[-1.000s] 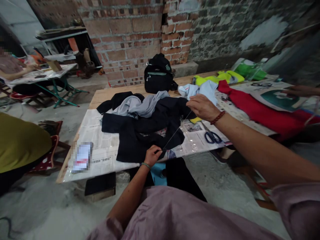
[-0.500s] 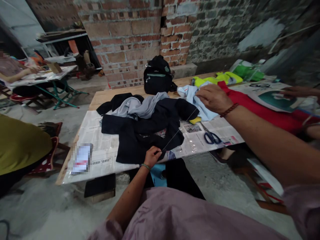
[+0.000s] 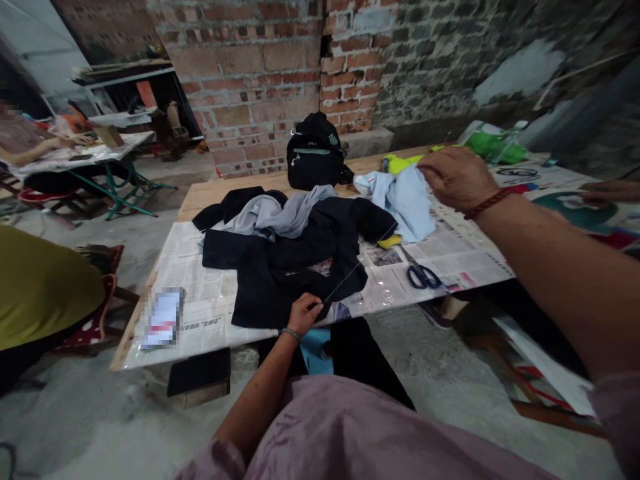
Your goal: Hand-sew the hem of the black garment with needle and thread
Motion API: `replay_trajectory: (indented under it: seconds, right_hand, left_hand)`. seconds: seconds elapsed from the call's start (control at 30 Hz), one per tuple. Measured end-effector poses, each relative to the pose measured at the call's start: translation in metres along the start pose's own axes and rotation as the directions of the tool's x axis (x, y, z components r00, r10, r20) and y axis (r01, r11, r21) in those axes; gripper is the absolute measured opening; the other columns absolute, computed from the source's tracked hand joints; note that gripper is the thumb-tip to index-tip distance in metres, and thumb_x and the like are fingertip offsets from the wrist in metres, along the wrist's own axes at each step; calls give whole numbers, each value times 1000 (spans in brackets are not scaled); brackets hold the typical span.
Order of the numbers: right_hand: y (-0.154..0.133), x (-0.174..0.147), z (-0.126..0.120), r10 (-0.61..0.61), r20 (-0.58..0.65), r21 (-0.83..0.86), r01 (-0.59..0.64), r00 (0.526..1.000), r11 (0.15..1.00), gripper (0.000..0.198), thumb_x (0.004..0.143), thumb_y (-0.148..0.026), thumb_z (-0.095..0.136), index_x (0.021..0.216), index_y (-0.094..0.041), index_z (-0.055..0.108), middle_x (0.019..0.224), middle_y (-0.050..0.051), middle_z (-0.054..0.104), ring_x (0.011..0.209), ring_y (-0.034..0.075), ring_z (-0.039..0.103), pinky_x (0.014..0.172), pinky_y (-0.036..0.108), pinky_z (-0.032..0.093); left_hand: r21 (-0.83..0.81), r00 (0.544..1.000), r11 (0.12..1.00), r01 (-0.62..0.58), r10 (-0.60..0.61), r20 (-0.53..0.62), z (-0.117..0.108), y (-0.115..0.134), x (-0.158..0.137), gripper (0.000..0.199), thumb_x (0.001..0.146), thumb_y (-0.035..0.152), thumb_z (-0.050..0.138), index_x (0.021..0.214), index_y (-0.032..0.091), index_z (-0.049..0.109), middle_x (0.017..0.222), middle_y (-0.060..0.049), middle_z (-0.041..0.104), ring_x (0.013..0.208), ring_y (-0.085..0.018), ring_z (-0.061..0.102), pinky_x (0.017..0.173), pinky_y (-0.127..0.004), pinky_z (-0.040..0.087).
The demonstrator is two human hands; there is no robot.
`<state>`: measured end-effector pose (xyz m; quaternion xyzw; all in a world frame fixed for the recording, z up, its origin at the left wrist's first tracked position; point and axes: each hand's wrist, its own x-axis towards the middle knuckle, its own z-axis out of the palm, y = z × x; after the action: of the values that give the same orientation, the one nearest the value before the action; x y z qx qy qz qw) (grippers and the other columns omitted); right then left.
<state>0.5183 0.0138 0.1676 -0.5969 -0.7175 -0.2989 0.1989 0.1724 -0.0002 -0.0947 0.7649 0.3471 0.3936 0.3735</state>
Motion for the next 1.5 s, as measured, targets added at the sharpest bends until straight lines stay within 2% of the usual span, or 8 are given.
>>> replay_trajectory:
  seconds: [0.6,0.7,0.83,0.93,1.07,1.13,1.27,1.5]
  right_hand:
    - [8,4,-31,253,-161,167,-226,954,960,21,84,-24,45,90,-10,60,89,12,63,84,15,57,73,31,41]
    - [5,9,-32,490,-223,457,-354,843,816,23,86,-29,43,93,-12,57,74,8,63,50,5,53,50,24,40]
    - [8,13,-26,685,-185,773,-326,705,544,21,86,-32,42,93,-14,52,58,-1,57,32,0,40,38,17,31]
    - [-8,-3,-11,699,-20,880,-319,715,352,13,81,-29,50,88,-18,50,54,-6,51,31,3,43,35,17,33]
    - [-81,-56,37,519,338,850,-492,785,191,9,76,-26,49,81,-19,52,56,-4,53,37,9,51,36,21,40]
    - [-128,-88,69,502,384,794,-555,775,249,11,78,-27,44,83,-20,53,53,-4,53,45,12,54,44,25,46]
    - [-200,-137,130,413,262,748,-454,872,484,20,82,-27,37,91,-21,54,78,4,62,76,19,60,72,35,48]
    - [-198,-164,175,516,291,639,-565,806,522,25,84,-29,32,96,-21,52,96,9,62,87,23,59,77,37,46]
  left_hand:
    - [11,1000,1000,7,-7,22,0,-2,0,5,72,19,57,71,17,62,73,-2,58,72,-12,54,67,-23,43]
    - [16,1000,1000,23,-24,17,0,-3,0,5,72,19,57,71,17,61,72,-2,58,72,-12,54,68,-23,43]
    - [22,998,998,67,-67,0,-1,-4,1,5,71,20,57,72,17,61,73,-1,58,72,-12,54,68,-23,43]
    - [23,997,996,83,-83,4,-2,-3,2,6,72,21,57,72,17,62,74,-1,58,72,-11,54,68,-23,42]
    - [8,994,994,107,-107,-15,-2,0,2,6,72,20,56,71,17,62,72,0,58,70,-11,54,67,-23,43]
    - [5,993,993,115,-115,-29,-1,0,2,6,71,20,57,71,17,62,71,0,58,70,-11,54,66,-23,43]
    - [27,992,992,120,-119,-41,-1,1,0,6,71,21,57,71,18,62,71,-1,59,69,-11,54,65,-23,43]
    - [121,995,990,73,-81,62,4,2,2,7,73,18,55,73,17,62,73,-2,62,71,-11,56,68,-23,44]
